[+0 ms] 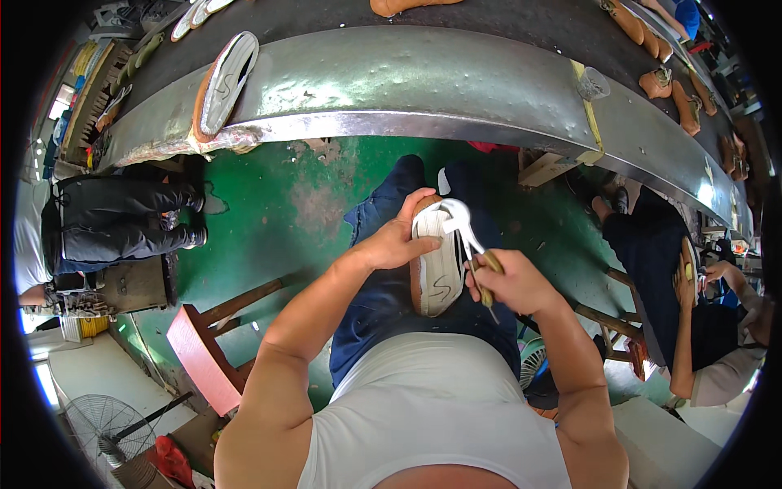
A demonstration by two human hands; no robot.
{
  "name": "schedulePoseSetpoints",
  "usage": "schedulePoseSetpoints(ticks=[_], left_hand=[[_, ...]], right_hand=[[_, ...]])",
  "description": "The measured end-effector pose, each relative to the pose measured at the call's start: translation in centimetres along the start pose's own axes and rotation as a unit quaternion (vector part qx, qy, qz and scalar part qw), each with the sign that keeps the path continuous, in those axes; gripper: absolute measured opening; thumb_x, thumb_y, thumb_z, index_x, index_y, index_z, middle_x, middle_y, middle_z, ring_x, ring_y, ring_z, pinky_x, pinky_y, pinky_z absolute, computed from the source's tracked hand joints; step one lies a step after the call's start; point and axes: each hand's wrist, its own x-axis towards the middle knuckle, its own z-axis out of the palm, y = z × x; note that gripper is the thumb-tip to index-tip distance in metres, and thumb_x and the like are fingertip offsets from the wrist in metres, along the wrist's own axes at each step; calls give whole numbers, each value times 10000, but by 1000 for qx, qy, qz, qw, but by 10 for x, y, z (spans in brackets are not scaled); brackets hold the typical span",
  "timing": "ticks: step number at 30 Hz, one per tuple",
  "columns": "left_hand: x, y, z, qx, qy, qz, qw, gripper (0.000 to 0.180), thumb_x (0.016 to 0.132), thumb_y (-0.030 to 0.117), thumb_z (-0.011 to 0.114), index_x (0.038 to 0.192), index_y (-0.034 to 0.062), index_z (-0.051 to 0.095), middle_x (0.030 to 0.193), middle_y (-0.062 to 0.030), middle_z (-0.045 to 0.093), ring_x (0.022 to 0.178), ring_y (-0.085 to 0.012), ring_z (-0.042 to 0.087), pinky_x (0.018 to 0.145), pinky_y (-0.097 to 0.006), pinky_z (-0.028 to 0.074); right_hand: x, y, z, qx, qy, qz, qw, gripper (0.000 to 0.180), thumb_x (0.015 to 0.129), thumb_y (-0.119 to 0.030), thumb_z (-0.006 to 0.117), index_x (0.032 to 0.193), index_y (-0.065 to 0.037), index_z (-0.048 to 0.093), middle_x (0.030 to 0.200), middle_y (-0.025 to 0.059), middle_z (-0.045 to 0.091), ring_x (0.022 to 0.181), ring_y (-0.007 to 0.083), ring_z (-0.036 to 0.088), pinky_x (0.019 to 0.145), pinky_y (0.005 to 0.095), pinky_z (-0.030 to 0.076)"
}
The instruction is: The person is trimming excess material from shoe soles using a pair of pliers and then placing the shoes on a conveyor belt in a shoe factory.
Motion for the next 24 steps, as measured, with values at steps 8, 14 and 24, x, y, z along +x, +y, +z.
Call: schedulePoseSetpoints(ticks=[8, 14, 24], left_hand=[[9, -15, -6, -43, 18, -19, 999, 687, 1018, 155, 550, 1554, 172, 120, 1487, -93, 398, 1366, -205, 365, 1145, -345, 289], [13, -11, 2, 43, 61, -57, 996, 578, 1072, 356, 431, 1550, 165, 166, 1453, -117, 452, 1360, -223, 390, 1152, -351, 296], [19, -30, -6, -173, 181, 8, 968, 411, 972, 35, 595, 1367, 108, 512, 1242, -82, 603, 1155, -186, 569, 997, -320, 465]], right_hand=[[10, 10, 12, 109, 18, 47, 993, 283, 973, -118, 525, 1208, 35, 567, 1167, 144, 666, 916, 167, 658, 711, 295, 514], [11, -17, -12, 122, -7, 93, 988, 263, 969, -133, 550, 1171, 34, 568, 1123, 122, 653, 985, 200, 667, 799, 321, 563], [71, 55, -10, -360, 206, -262, 871, 210, 919, -143, 625, 1053, 18, 613, 955, 259, 659, 877, 460, 636, 747, 493, 517]])
